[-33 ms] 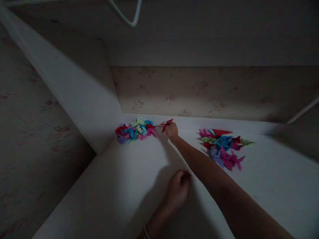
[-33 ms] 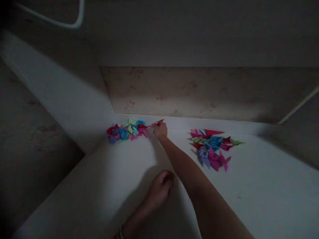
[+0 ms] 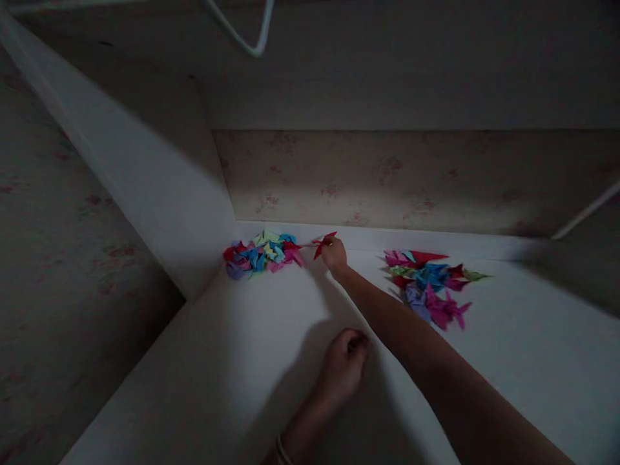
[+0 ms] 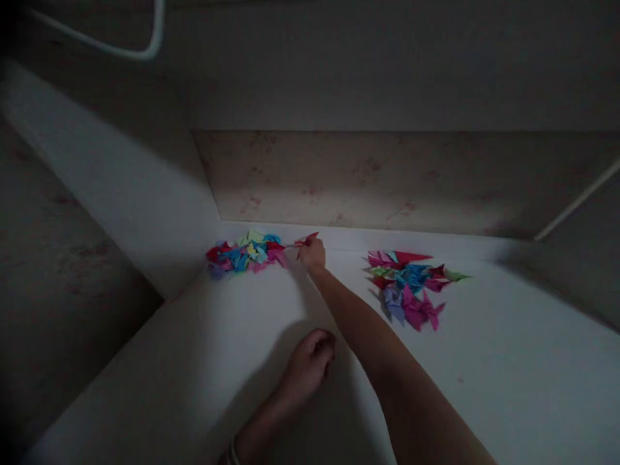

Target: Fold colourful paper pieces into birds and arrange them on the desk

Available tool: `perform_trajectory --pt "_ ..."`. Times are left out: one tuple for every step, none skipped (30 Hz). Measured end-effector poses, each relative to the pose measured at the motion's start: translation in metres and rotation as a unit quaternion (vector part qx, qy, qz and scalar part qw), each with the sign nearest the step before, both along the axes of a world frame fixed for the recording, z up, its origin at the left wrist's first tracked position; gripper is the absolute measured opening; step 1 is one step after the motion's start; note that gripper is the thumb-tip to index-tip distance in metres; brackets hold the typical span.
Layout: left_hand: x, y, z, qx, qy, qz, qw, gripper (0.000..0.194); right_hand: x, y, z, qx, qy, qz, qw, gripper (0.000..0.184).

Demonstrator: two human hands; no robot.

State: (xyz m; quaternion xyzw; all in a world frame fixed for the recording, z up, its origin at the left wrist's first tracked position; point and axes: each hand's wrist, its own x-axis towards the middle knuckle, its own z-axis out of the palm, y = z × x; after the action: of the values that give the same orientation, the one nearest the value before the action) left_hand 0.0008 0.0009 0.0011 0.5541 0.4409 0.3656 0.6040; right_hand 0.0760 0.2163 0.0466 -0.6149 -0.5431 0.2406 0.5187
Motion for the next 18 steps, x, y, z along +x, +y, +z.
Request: perform_trajectory --pt "0.001 0.001 0.001 -0.009 -0.001 0.007 1.0 0.015 0.004 -0.008 0.0 0.001 0.015 0.0 1.0 0.022" --pt "0.001 0.002 0.002 -0.016 -0.004 0.015 1.0 0.016 0.008 -0.017 -0.001 0.003 0.03 0.001 1.0 0.024" --pt "0.002 0.002 0.002 -0.02 -0.007 0.023 1.0 0.017 0.011 -0.028 -0.001 0.004 0.046 0.003 0.999 0.027" --pt "0.002 0.003 0.003 -0.023 -0.013 0.032 0.999 0.018 0.015 -0.041 -0.002 0.007 0.061 0.006 0.998 0.031" --pt "0.001 0.003 0.003 -0.022 -0.02 0.041 0.999 0.019 0.019 -0.056 -0.004 0.009 0.076 0.009 0.997 0.035" --pt "0.001 0.003 0.003 -0.019 -0.026 0.051 0.998 0.02 0.023 -0.073 -0.005 0.011 0.088 0.014 0.996 0.039" --pt "0.0 0.003 0.003 -0.014 -0.032 0.058 0.998 0.02 0.027 -0.091 -0.007 0.01 0.102 0.022 0.995 0.042" --pt "-0.001 0.003 0.003 -0.011 -0.039 0.066 0.997 0.02 0.032 -0.11 -0.008 0.004 0.117 0.032 0.993 0.041" --pt "-0.002 0.003 0.004 -0.009 -0.047 0.074 0.996 0.019 0.036 -0.13 -0.01 -0.007 0.137 0.047 0.989 0.039" --pt "-0.002 0.003 0.004 -0.008 -0.055 0.081 0.995 0.018 0.042 -0.149 -0.011 -0.022 0.179 0.061 0.982 0.038" --pt "-0.003 0.002 0.005 -0.007 -0.063 0.086 0.994 0.017 0.047 -0.167 -0.013 -0.038 0.217 0.067 0.973 0.035" --pt "-0.003 0.001 0.006 -0.006 -0.069 0.091 0.993 0.017 0.052 -0.185 -0.014 -0.053 0.25 0.072 0.964 0.031" --pt "-0.003 0.0 0.007 -0.007 -0.074 0.095 0.993 0.017 0.057 -0.2 -0.016 -0.066 0.277 0.076 0.956 0.028" --pt "-0.002 -0.001 0.008 -0.008 -0.078 0.096 0.992 0.019 0.062 -0.214 -0.018 -0.077 0.295 0.08 0.949 0.025" --pt "-0.002 -0.002 0.01 -0.009 -0.08 0.093 0.992 0.021 0.065 -0.226 -0.02 -0.085 0.309 0.089 0.943 0.024" --pt "-0.001 -0.004 0.012 -0.012 -0.079 0.086 0.993 0.024 0.067 -0.237 -0.022 -0.088 0.32 0.098 0.938 0.025" --pt "0.0 -0.006 0.013 -0.015 -0.075 0.073 0.994 0.027 0.068 -0.245 -0.025 -0.085 0.33 0.106 0.934 0.026" --pt "0.0 -0.008 0.015 -0.016 -0.067 0.054 0.996 0.029 0.068 -0.252 -0.028 -0.078 0.335 0.113 0.932 0.028"
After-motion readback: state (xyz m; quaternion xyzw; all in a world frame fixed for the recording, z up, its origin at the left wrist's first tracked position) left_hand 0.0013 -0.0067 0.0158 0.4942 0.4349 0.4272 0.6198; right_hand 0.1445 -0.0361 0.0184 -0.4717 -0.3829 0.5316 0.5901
